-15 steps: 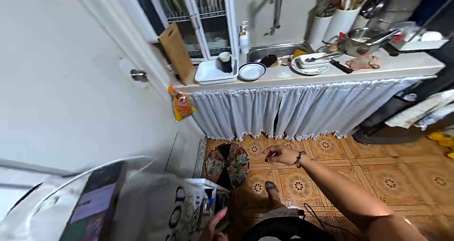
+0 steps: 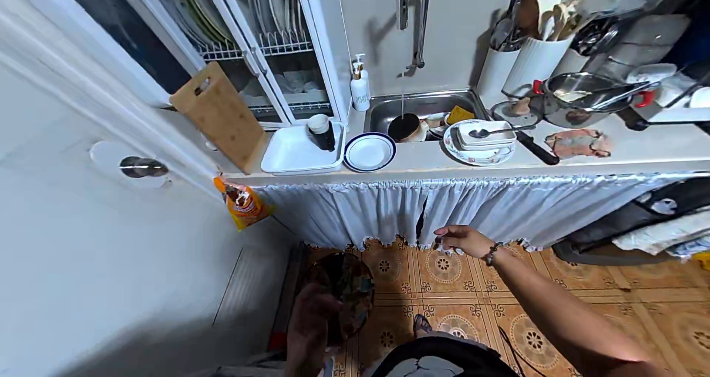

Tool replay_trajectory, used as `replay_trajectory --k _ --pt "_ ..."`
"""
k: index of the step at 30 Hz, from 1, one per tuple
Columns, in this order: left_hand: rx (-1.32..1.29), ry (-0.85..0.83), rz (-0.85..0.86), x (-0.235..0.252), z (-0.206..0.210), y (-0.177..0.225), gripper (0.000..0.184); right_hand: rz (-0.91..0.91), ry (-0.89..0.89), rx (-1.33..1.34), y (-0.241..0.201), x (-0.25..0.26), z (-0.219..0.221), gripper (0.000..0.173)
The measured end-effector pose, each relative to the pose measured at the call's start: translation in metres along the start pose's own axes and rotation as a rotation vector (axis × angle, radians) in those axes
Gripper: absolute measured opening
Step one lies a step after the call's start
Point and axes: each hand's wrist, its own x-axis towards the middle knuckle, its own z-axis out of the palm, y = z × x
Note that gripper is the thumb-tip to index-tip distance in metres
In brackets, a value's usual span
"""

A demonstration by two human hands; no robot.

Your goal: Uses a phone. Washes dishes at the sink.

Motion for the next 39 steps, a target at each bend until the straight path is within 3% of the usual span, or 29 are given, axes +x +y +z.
replay_trajectory --k 3,8,14,18,20,24,28,30,32,34,36,37,39 --pt "-0.117 0.118 0.121 0.058 -0.019 -0.042 0.081 0.006 0.02 0.147 -0.003 0.062 0.008 0.038" --pt "0.097 0.041 -0.132 0.143 -0.024 -0.077 0.049 -0.035 0.175 0.296 -0.062 0.2 0.016 0.043" --pt "0.292 -0.117 -0.39 0.283 -0.045 -0.106 0.04 0.095 0.312 0.481 -0.082 0.357 -0.003 0.052" --pt "0.339 -0.162 -0.417 0.366 -0.042 -0.134 0.038 0.021 0.565 0.332 -0.045 0.388 0.003 0.079" --pt "0.368 -0.233 -0.418 0.403 -0.026 -0.136 0.04 0.011 0.542 0.373 -0.037 0.387 0.003 0.073" --pt "0.469 -0.352 -0.376 0.461 -0.001 -0.141 0.04 0.043 0.375 0.377 -0.065 0.367 -0.027 0.045" --pt "0.656 -0.464 -0.297 0.519 0.05 -0.082 0.078 0.041 0.591 0.397 -0.1 0.378 -0.111 0.046" --pt "0.574 -0.34 -0.336 0.565 0.075 -0.08 0.083 0.061 0.67 0.445 -0.122 0.391 -0.159 0.047" --pt "0.332 -0.106 -0.455 0.632 0.109 -0.09 0.078 0.077 0.71 0.487 -0.136 0.407 -0.194 0.043" --pt "0.016 0.061 -0.53 0.705 0.129 -0.132 0.065 0.048 0.682 0.545 -0.14 0.423 -0.214 0.044" --pt "-0.237 0.162 -0.441 0.769 0.133 -0.183 0.057 0.026 0.632 0.55 -0.143 0.439 -0.225 0.045" --pt "-0.289 0.163 -0.364 0.793 0.133 -0.204 0.056 0.029 0.663 0.465 -0.141 0.449 -0.23 0.046" --pt "-0.252 0.156 -0.253 0.823 0.143 -0.225 0.056 0.11 0.87 -0.019 -0.133 0.471 -0.239 0.062"
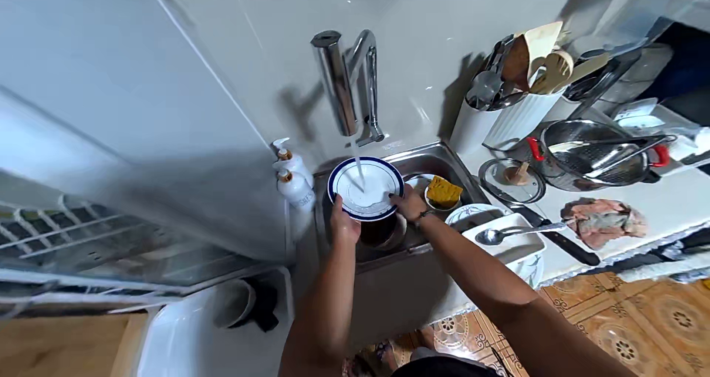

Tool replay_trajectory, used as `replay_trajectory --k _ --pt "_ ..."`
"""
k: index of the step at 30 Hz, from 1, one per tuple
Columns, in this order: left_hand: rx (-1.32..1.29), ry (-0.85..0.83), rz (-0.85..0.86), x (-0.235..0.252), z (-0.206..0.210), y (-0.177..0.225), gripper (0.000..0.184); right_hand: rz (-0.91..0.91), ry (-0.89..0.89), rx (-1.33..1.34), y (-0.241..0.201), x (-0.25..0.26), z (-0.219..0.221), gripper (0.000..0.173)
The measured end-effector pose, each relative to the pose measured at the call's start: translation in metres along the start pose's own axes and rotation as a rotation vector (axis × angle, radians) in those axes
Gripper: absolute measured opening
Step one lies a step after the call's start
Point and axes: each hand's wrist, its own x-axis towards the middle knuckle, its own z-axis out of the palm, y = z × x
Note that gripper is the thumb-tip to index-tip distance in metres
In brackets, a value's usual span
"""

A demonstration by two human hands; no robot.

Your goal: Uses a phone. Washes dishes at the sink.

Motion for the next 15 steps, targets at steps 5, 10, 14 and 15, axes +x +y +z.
replay_trajectory --k 5,10,14,15 --pt "0.296 -0.03 0.074 0.019 0.046 -0.007 0.054 -0.105 0.12 -0.496 -0.084 -0.013 -0.003 0.08" --pt "0.24 -0.205 0.021 0.006 0.067 0.024 0.054 -0.451 -0.252 -0.083 -0.134 -0.045 0.01 0.052" --pt "0.201 0.012 0.003 -0.019 0.09 0.058 0.058 -0.681 -0.499 -0.158 -0.046 -0.039 0.033 0.053" --pt "0.208 0.016 0.046 -0.023 0.091 0.059 0.057 -0.689 -0.502 -0.322 -0.027 -0.037 0.018 0.055"
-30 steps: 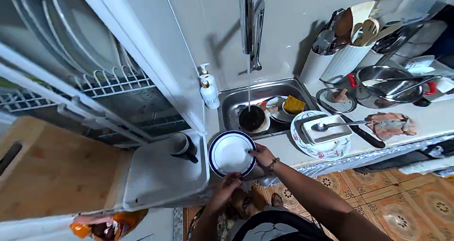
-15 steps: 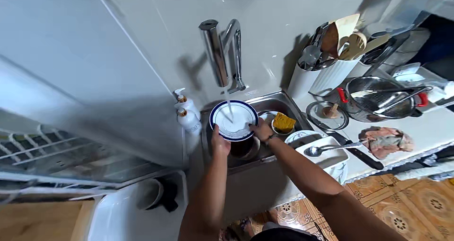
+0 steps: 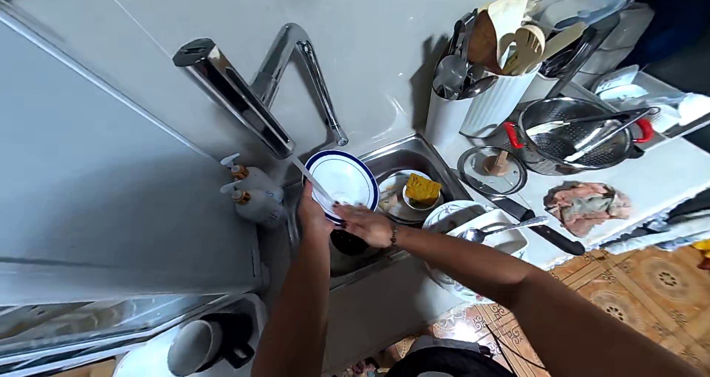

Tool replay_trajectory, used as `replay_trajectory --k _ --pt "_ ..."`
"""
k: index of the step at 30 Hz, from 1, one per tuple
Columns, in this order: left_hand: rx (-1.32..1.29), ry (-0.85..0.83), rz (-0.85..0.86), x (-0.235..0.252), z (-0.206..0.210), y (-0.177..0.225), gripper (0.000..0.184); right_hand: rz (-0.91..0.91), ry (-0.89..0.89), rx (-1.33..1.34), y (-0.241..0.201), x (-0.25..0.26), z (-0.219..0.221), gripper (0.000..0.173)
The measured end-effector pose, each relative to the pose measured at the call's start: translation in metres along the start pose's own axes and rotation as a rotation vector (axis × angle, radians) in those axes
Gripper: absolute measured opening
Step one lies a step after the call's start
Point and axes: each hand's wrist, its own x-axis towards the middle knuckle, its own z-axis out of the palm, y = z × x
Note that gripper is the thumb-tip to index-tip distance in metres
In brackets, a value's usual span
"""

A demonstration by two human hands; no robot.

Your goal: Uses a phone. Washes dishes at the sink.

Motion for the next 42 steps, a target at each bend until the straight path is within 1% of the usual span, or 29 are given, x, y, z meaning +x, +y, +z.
replay_trajectory --k 2,3,4,5,6,7,8,10,12,13,15,17,18,20,22,24,25,27,29,30,31,33,34,35,36,37,40,41,42 --pt "0.158 0.093 0.092 -0.02 0.017 0.012 0.049 0.14 -0.087 -0.199 0.021 -0.029 -0.034 0.055" --pt "0.272 0.142 0.091 -0.036 0.033 0.029 0.045 0.245 -0.18 -0.213 0.01 -0.04 -0.071 0.052" --pt "0.379 0.162 0.039 -0.061 0.055 0.056 0.042 0.35 -0.293 -0.185 -0.015 -0.051 -0.118 0.049" --pt "0.466 0.156 -0.043 -0.09 0.079 0.087 0.04 0.402 -0.368 -0.147 -0.039 -0.061 -0.162 0.047" --pt "0.572 0.154 -0.062 -0.111 0.094 0.106 0.038 0.348 -0.303 -0.098 -0.046 -0.077 -0.19 0.044" --pt "0.684 0.13 -0.021 -0.12 0.097 0.112 0.037 0.303 -0.223 -0.041 -0.046 -0.092 -0.211 0.041" --pt "0.799 0.095 0.056 -0.123 0.093 0.112 0.036 0.286 -0.174 -0.007 -0.043 -0.107 -0.229 0.039" --pt "1.058 0.029 0.243 -0.118 0.069 0.103 0.043 0.326 -0.167 -0.044 -0.035 -0.139 -0.262 0.038" --pt "1.201 0.079 0.455 -0.1 0.027 0.08 0.052 0.443 -0.199 -0.153 -0.021 -0.175 -0.286 0.042" --pt "1.197 0.123 0.488 -0.095 0.008 0.075 0.053 0.51 -0.216 -0.213 -0.013 -0.194 -0.295 0.047" --pt "1.042 0.235 0.381 -0.084 -0.037 0.068 0.055 0.65 -0.24 -0.289 0.004 -0.228 -0.3 0.052" --pt "0.893 0.331 0.271 -0.053 -0.114 0.037 0.053 0.689 -0.193 -0.29 0.033 -0.252 -0.283 0.045" --pt "0.883 0.337 0.228 -0.037 -0.159 0.016 0.052 0.671 -0.176 -0.279 0.047 -0.258 -0.272 0.04" --pt "0.982 0.291 0.148 -0.017 -0.246 -0.024 0.052 0.625 -0.196 -0.299 0.052 -0.261 -0.259 0.035" --pt "1.051 0.242 0.061 -0.031 -0.29 -0.036 0.052 0.605 -0.209 -0.402 0.033 -0.262 -0.266 0.033" --pt "1.06 0.228 -0.012 -0.062 -0.308 -0.044 0.05 0.593 -0.212 -0.54 0.018 -0.275 -0.28 0.036" --pt "1.039 0.217 -0.031 -0.079 -0.316 -0.05 0.05 0.566 -0.212 -0.602 0.021 -0.285 -0.281 0.038" --pt "0.957 0.196 -0.046 -0.11 -0.321 -0.063 0.047 0.488 -0.201 -0.675 0.05 -0.308 -0.266 0.041" --pt "0.866 0.172 -0.078 -0.141 -0.313 -0.068 0.045 0.412 -0.185 -0.642 0.064 -0.319 -0.255 0.031" --pt "0.831 0.165 -0.095 -0.155 -0.308 -0.068 0.044 0.419 -0.187 -0.577 0.053 -0.317 -0.261 0.026" --pt "0.807 0.16 -0.103 -0.168 -0.304 -0.068 0.042 0.46 -0.185 -0.477 0.03 -0.309 -0.275 0.02" --pt "0.799 0.147 -0.108 -0.19 -0.305 -0.077 0.041 0.563 -0.104 -0.253 -0.025 -0.279 -0.306 0.014" --pt "0.832 0.142 -0.104 -0.2 -0.308 -0.082 0.04 0.572 -0.06 -0.207 -0.041 -0.261 -0.31 0.015" --pt "0.885 0.135 -0.092 -0.207 -0.309 -0.083 0.04 0.553 -0.054 -0.227 -0.047 -0.241 -0.306 0.018" --pt "0.952 0.137 -0.069 -0.211 -0.312 -0.086 0.039 0.517 -0.076 -0.28 -0.044 -0.218 -0.297 0.021" --pt "1.001 0.135 -0.034 -0.214 -0.316 -0.092 0.039 0.538 -0.148 -0.346 -0.041 -0.193 -0.283 0.024" --pt "1.066 0.102 0.048 -0.213 -0.337 -0.111 0.048 0.697 -0.408 -0.506 -0.032 -0.126 -0.234 0.03" --pt "1.13 0.093 0.051 -0.213 -0.342 -0.115 0.051 0.697 -0.435 -0.515 -0.026 -0.114 -0.223 0.029" --pt "1.207 0.088 0.043 -0.213 -0.348 -0.117 0.053 0.666 -0.417 -0.509 -0.018 -0.109 -0.216 0.027"
